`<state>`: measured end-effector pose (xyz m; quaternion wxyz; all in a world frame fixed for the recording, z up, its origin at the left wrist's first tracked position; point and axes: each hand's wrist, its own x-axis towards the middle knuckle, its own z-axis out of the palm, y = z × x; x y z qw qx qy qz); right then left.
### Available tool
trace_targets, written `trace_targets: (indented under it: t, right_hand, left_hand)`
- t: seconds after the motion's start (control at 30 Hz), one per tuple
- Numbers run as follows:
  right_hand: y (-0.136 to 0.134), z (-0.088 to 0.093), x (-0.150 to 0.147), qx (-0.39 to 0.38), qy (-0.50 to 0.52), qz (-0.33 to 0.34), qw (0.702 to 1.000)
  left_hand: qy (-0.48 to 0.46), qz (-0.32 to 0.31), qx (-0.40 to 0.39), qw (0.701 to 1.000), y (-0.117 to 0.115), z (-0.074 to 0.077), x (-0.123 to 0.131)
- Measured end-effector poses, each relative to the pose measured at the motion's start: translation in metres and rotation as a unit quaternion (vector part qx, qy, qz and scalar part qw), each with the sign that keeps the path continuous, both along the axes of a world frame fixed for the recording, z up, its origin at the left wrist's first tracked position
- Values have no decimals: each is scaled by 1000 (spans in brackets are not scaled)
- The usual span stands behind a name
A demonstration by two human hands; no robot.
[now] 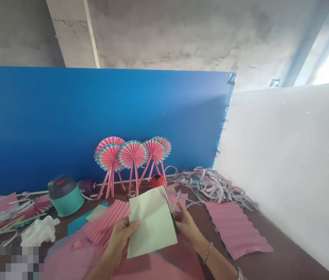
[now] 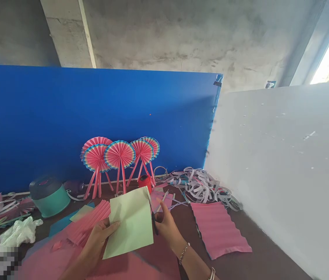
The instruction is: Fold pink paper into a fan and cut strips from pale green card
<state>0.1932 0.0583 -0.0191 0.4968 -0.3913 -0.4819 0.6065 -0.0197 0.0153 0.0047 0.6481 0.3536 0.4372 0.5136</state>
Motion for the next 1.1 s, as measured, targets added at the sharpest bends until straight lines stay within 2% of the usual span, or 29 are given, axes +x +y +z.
trace_targets:
  t: [0.73,1.1]
  right_hand:
    - [-3,8,-1,0,-15,2,1000]
    - [-4,14,-1,-7,-40,-35,999]
  left_hand:
    - [-18,7,-29,999,-2,7,3]
    - [16,21,-27,999,0,1,-1]
